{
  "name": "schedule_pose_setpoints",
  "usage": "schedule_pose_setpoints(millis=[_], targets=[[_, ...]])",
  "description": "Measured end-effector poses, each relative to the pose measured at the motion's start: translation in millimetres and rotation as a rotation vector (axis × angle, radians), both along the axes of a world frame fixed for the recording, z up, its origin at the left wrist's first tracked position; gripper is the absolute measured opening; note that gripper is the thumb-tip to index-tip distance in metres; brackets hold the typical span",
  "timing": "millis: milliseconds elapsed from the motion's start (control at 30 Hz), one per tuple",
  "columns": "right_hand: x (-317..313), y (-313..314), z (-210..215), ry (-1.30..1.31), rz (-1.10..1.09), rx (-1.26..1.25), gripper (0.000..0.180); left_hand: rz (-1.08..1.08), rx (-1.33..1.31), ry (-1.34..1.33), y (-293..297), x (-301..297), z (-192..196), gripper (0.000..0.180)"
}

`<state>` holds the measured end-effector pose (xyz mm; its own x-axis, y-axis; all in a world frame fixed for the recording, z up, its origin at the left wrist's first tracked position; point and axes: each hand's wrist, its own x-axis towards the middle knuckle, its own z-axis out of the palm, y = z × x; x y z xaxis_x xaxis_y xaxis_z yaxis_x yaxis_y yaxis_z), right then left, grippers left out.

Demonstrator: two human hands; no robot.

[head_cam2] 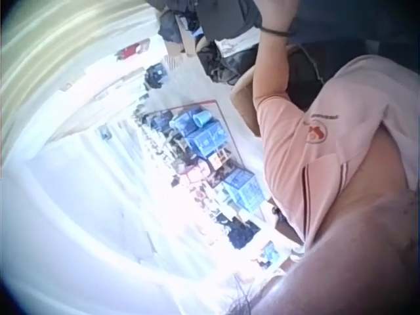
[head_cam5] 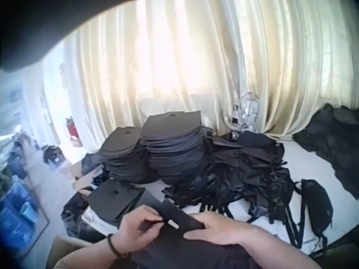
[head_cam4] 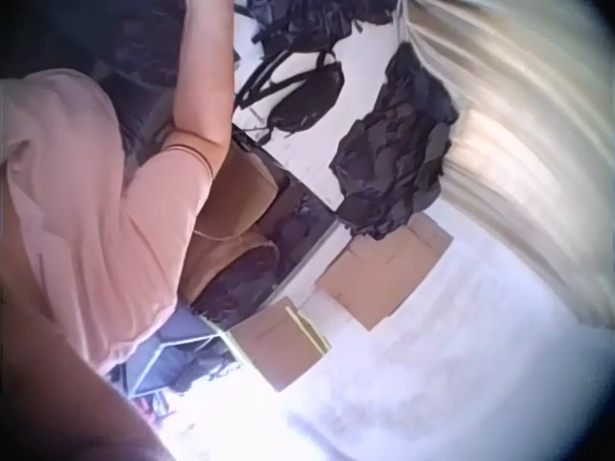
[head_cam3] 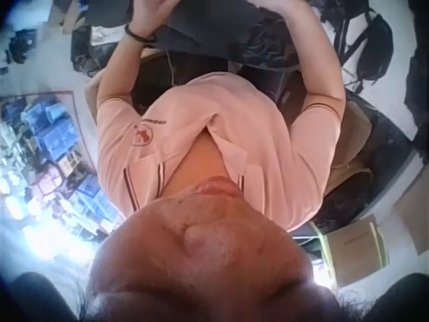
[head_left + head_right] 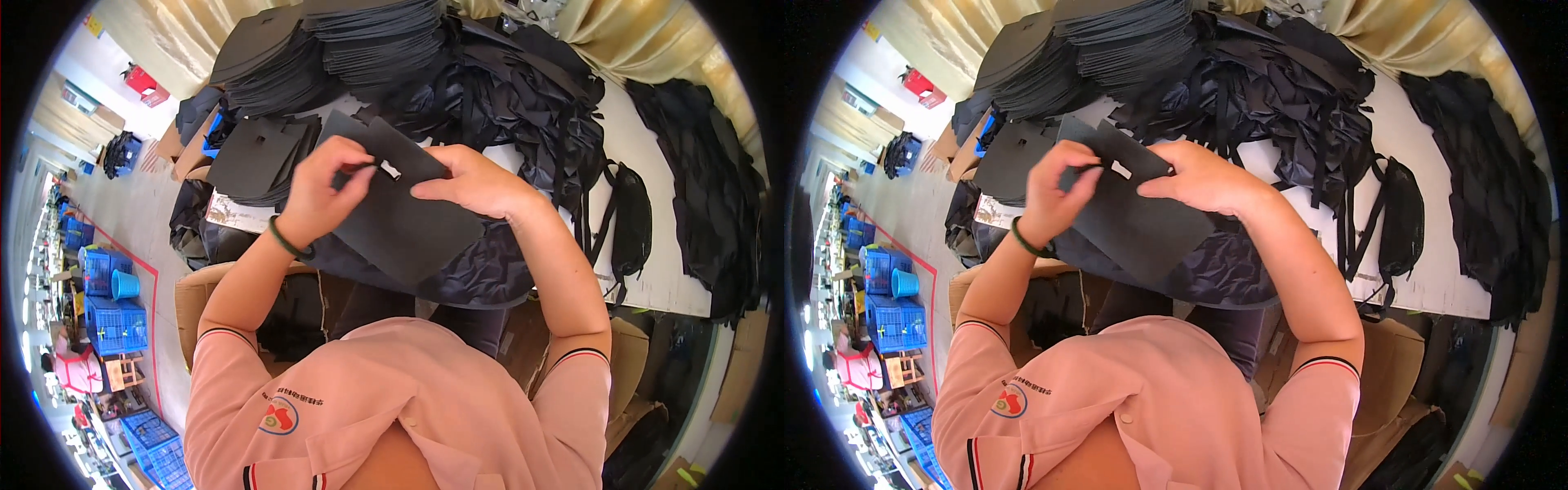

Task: The recorder is assembling and inspecting black fabric waist bags, checking zippers and folding components.

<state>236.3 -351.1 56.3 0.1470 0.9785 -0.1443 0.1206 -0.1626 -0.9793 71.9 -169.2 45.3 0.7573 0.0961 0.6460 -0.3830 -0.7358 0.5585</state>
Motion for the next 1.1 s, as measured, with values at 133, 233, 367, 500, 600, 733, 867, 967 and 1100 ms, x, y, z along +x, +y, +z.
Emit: schedule_pose_setpoints(millis=[133, 233, 367, 500, 600, 733, 867, 967, 1100], targets=[[34, -27, -38, -0.151, -0.119, -0.146, 0.039, 0.051, -0.688, 0.064, 24, -29, 12, 0.012], [60, -56, -91, -0.128, -0.158, -0.219, 0.045, 0.145, -0.845, 0.017, 51, -50, 11, 0.007], [77, -101, -132, -0.395, -0.171, -0.312, 0.049, 0.349, -0.957, 0.035, 115, -87, -16, 0.007], [67, -112, -125, -0.378, -0.244, -0.406, 0.053, 0.666, -0.126, 0.424, 196, -113, -69, 0.02], [57, -122, -121, -0.429, -0.328, -0.435, 0.056, 0.536, 0.445, 0.254, 104, -28, -43, 0.039], [36, -126, -97, -0.579, -0.356, -0.389, 0.062, -0.248, 0.077, 0.581, 18, 73, -58, 0.049], [19, -116, -71, -0.635, -0.348, -0.367, 0.064, -0.772, -0.04, 1.068, -34, 151, -86, 0.062], [13, -121, -71, -0.671, -0.388, -0.358, 0.062, -0.875, 0.043, 1.326, -66, 172, -75, 0.06], [9, -126, -75, -0.793, -0.395, -0.288, 0.063, -0.818, 0.063, 1.403, -81, 177, -79, 0.062]])
